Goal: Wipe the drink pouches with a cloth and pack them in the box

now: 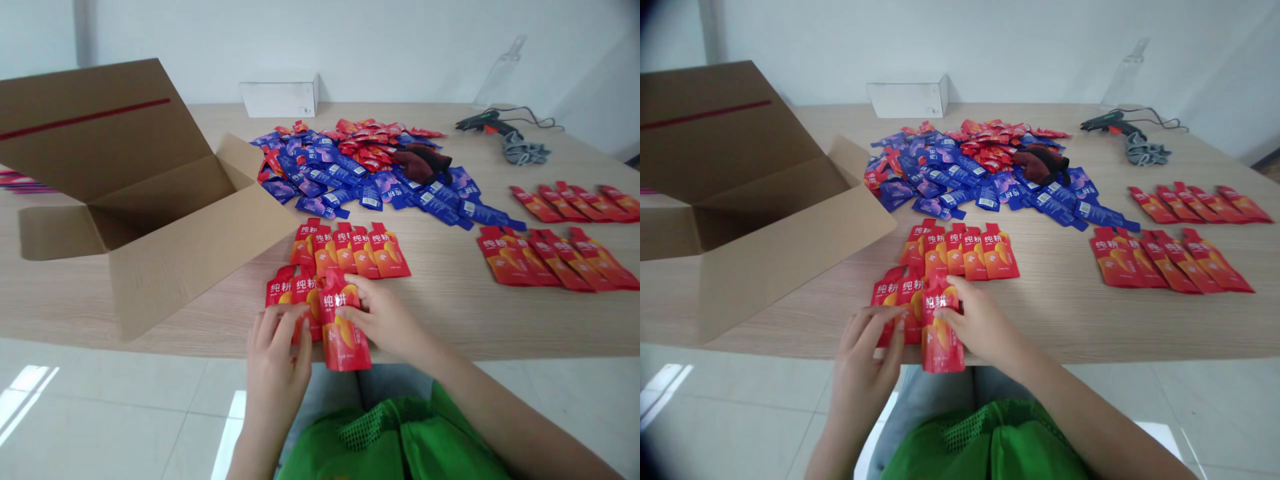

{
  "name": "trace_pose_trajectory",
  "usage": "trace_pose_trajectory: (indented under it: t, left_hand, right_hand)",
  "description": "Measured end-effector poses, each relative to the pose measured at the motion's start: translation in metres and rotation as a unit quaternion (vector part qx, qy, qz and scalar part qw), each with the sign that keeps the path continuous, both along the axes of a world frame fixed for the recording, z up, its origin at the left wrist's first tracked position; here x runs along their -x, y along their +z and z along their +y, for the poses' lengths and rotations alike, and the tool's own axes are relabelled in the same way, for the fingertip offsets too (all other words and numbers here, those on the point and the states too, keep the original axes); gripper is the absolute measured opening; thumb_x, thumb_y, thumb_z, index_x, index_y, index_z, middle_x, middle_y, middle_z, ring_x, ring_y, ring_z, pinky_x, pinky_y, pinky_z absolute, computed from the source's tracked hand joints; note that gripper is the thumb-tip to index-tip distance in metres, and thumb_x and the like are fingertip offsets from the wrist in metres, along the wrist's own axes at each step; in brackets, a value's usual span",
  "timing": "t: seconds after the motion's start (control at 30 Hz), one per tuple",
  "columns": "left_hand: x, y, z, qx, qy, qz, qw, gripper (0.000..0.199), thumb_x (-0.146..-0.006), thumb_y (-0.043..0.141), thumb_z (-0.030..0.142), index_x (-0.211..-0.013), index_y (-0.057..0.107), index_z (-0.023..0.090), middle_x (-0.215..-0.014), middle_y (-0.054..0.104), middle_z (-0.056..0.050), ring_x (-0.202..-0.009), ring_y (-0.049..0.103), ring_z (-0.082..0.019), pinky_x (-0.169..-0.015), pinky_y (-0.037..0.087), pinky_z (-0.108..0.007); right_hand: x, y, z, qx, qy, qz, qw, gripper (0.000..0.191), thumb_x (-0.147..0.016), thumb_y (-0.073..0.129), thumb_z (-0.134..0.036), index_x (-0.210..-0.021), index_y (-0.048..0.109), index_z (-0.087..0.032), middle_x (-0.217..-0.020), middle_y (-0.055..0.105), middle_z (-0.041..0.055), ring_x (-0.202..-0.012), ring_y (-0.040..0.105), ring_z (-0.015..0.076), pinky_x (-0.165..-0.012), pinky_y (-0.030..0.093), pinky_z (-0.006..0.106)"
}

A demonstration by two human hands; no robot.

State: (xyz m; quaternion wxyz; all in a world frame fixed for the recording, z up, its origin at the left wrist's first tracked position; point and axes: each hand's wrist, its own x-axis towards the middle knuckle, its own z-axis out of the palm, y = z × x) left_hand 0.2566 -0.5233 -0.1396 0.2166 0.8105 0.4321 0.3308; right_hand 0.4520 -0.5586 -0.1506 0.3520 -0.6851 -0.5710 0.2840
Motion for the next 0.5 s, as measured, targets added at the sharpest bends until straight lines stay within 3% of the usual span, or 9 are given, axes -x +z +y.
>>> trace_pose_trajectory:
  t: [0.1, 0.2, 0.27, 0.4, 0.5]
  left_hand:
    - [0.005, -0.013, 0.000, -0.038, -0.035, 0.112, 0.992, 0.024, -0.090, 0.057, 0.019, -0.112, 0.066, 0.023, -0.110, 0.067, -0.011, -0.100, 0.058, -0.029, -0.082, 0.041, -0.045]
    - [0.002, -0.017, -0.003, -0.061, -0.026, 0.150, 0.986, 0.022, -0.090, 0.058, 0.022, -0.109, 0.068, 0.023, -0.110, 0.067, -0.012, -0.100, 0.058, -0.030, -0.081, 0.039, -0.045]
    - [0.000, -0.017, -0.004, -0.069, -0.025, 0.158, 0.985, 0.020, -0.089, 0.060, 0.024, -0.107, 0.069, 0.023, -0.110, 0.067, -0.012, -0.101, 0.057, -0.031, -0.080, 0.039, -0.045]
    - [0.002, -0.012, -0.004, -0.093, -0.021, 0.116, 0.989, 0.020, -0.087, 0.063, 0.019, -0.106, 0.067, 0.025, -0.109, 0.064, -0.010, -0.098, 0.057, -0.029, -0.078, 0.039, -0.043]
    - [0.002, -0.009, -0.008, -0.090, -0.046, 0.042, 0.994, 0.024, -0.086, 0.063, 0.016, -0.108, 0.063, 0.025, -0.106, 0.061, -0.008, -0.095, 0.057, -0.025, -0.078, 0.044, -0.039]
  right_hand:
    - [0.005, 0.000, 0.004, 0.033, -0.002, -0.025, 0.999, 0.043, -0.088, 0.064, -0.024, -0.129, 0.055, -0.014, -0.096, 0.073, 0.0104, -0.083, 0.070, 0.0209, -0.071, 0.055, 0.034]
    - [0.009, 0.001, 0.002, 0.040, -0.007, -0.050, 0.998, 0.043, -0.086, 0.065, -0.026, -0.126, 0.055, -0.014, -0.078, 0.070, 0.0047, -0.066, 0.065, 0.0191, -0.061, 0.050, 0.031]
    - [0.013, 0.000, -0.001, 0.026, -0.006, -0.081, 0.996, 0.040, -0.088, 0.062, -0.027, -0.125, 0.054, -0.015, -0.078, 0.068, 0.0038, -0.063, 0.063, 0.0187, -0.060, 0.047, 0.031]
    - [0.011, 0.010, -0.009, -0.038, 0.002, -0.126, 0.991, 0.023, -0.093, 0.057, -0.028, -0.112, 0.062, -0.018, -0.076, 0.066, 0.0022, -0.061, 0.059, 0.0159, -0.061, 0.045, 0.029]
    - [-0.020, 0.035, -0.002, -0.123, -0.028, -0.134, 0.983, 0.019, -0.096, 0.052, -0.032, -0.100, 0.065, -0.019, -0.062, 0.057, -0.0027, -0.051, 0.051, 0.0115, -0.053, 0.038, 0.024]
